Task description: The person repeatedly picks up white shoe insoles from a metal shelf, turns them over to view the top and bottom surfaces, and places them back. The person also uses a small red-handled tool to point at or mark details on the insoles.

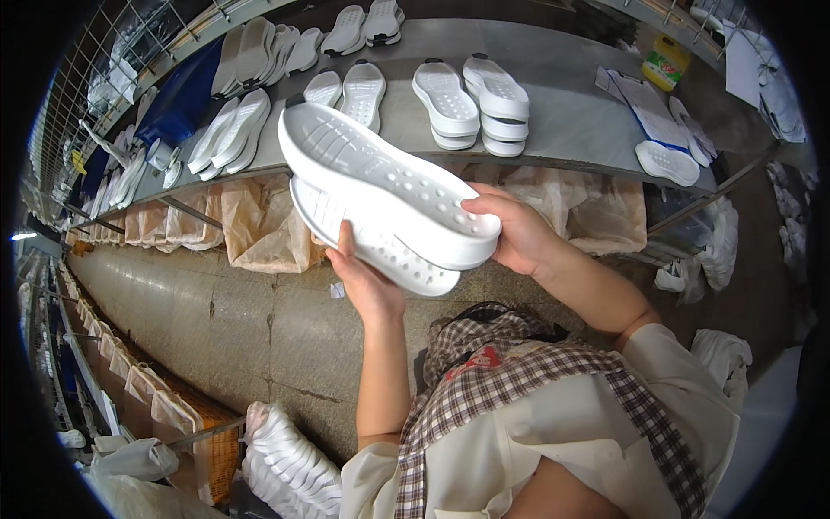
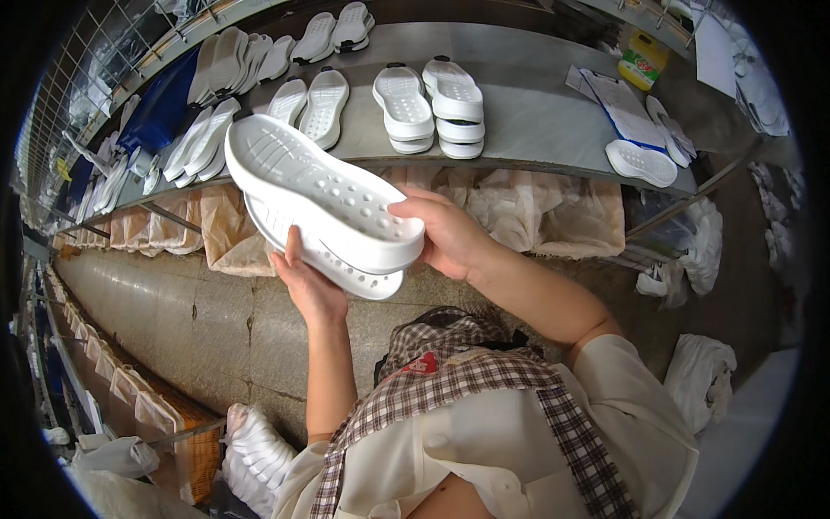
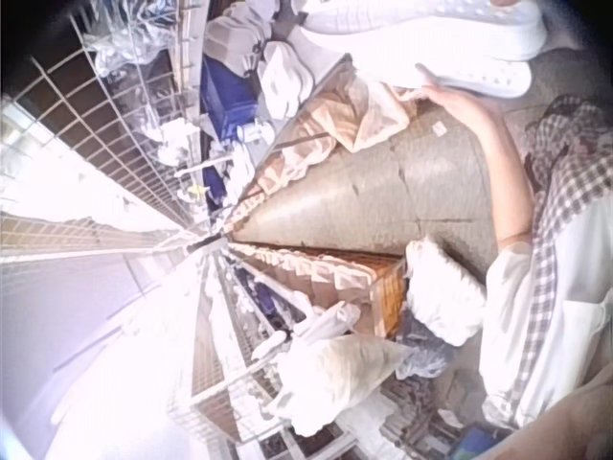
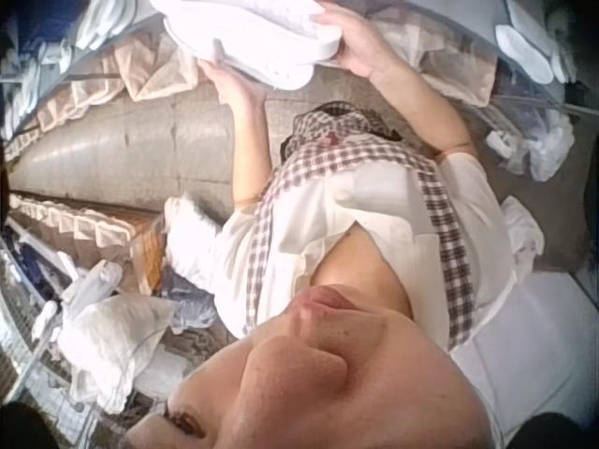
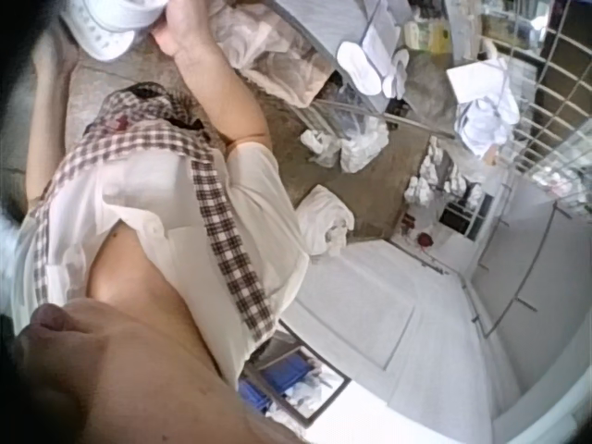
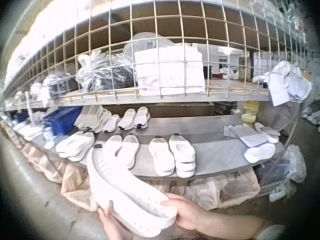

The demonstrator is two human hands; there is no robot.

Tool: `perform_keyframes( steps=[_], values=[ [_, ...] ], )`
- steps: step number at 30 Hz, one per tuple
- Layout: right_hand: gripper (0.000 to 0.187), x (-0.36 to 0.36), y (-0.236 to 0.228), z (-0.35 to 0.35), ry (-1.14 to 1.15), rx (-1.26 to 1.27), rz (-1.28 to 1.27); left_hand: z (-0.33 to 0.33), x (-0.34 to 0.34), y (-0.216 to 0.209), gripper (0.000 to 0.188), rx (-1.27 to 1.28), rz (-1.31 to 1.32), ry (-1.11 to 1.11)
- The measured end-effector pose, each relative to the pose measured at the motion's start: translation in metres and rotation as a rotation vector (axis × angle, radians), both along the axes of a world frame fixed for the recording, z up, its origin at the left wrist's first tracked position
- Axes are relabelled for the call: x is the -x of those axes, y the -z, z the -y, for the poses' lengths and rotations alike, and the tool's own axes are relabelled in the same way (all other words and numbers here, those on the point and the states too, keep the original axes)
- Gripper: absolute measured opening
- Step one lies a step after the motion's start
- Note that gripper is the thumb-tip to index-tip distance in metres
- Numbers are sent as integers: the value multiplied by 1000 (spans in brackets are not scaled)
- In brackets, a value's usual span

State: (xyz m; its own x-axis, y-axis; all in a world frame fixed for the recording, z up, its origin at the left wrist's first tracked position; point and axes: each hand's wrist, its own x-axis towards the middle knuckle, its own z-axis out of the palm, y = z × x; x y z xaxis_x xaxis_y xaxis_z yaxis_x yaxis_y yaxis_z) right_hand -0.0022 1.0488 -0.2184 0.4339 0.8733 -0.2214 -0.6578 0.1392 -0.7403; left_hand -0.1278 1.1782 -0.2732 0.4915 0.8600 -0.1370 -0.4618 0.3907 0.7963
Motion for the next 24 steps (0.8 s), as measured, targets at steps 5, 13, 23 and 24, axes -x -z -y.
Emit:
perform_keyframes(
  steps=[5,13,23,24],
  values=[
    [38,-7,8,-1,-4,34,-165,0,14,19,61,42,-62,-55],
    [31,-5,14,-1,-10,91,-279,-2,27,28,52,101,-57,-83],
    [41,3,16,5,-331,-188,-620,-3,33,36,44,122,-18,-107],
    [45,4,19,4,-437,-294,-770,-3,34,37,43,135,-4,-104]
  ],
)
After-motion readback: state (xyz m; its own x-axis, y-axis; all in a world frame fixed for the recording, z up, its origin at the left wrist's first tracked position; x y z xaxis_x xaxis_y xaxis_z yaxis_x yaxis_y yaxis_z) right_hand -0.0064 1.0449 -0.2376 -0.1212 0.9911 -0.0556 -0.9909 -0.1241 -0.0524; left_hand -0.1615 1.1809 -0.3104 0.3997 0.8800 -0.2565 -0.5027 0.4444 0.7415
